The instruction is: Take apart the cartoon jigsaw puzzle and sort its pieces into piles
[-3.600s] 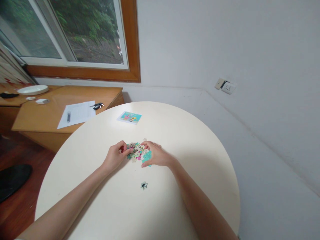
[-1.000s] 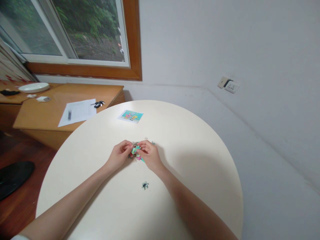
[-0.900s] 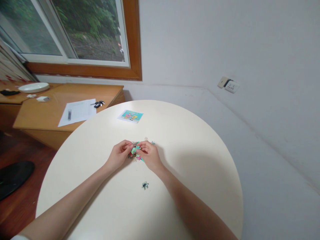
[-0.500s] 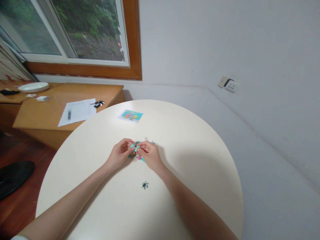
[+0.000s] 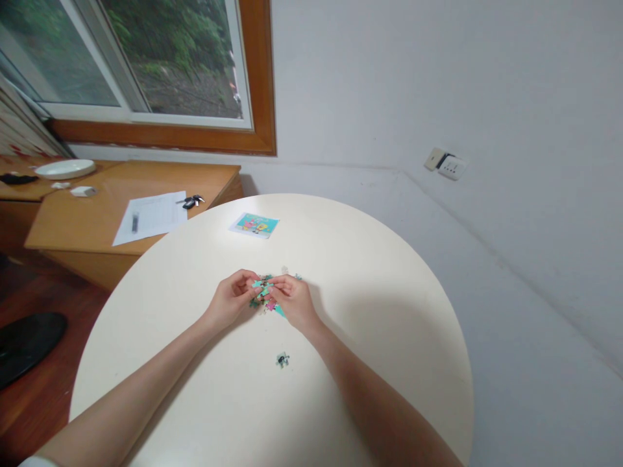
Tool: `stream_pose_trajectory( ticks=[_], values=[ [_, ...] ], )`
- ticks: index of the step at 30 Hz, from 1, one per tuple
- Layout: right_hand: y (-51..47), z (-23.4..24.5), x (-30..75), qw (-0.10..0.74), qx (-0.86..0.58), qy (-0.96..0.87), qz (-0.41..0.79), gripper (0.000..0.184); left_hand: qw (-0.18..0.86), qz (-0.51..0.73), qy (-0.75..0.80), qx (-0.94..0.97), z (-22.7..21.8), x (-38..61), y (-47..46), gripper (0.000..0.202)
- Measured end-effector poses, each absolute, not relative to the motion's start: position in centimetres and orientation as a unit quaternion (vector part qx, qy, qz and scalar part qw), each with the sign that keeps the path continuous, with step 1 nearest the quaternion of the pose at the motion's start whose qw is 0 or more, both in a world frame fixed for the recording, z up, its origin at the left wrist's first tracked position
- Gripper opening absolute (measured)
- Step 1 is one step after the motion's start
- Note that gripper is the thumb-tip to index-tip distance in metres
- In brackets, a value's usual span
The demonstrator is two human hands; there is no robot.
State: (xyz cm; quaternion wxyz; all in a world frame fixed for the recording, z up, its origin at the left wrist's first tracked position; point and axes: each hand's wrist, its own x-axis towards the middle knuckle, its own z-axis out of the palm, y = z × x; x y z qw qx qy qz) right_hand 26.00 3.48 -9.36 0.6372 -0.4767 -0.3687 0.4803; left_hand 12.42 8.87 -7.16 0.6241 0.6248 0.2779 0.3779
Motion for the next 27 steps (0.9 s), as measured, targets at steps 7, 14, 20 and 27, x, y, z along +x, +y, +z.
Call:
stream_pose_trajectory(
  ticks=[7, 14, 20, 27],
  values=[
    [3.66, -9.99, 26.36, 0.642, -0.502, -0.401, 0.419, 0.02, 0.649, 0.354, 0.266, 0.619, -6.73, 12.58, 8.17, 0.04],
    [3.12, -9.55, 26.33, 0.605, -0.542, -0.503, 0.295, 0.019, 0.601, 0.404, 0.302, 0.619, -6.8, 12.57, 8.49, 0.035],
    [2.96, -9.55, 26.11, 0.573, -0.547, -0.55, 0.265, 0.014, 0.611, 0.401, 0.315, 0.606, -6.81, 12.6, 8.52, 0.035],
    [3.03, -9.54, 26.13, 0.573, -0.557, -0.542, 0.262, 0.011, 0.611, 0.395, 0.312, 0.611, -6.88, 12.62, 8.58, 0.033]
  ],
)
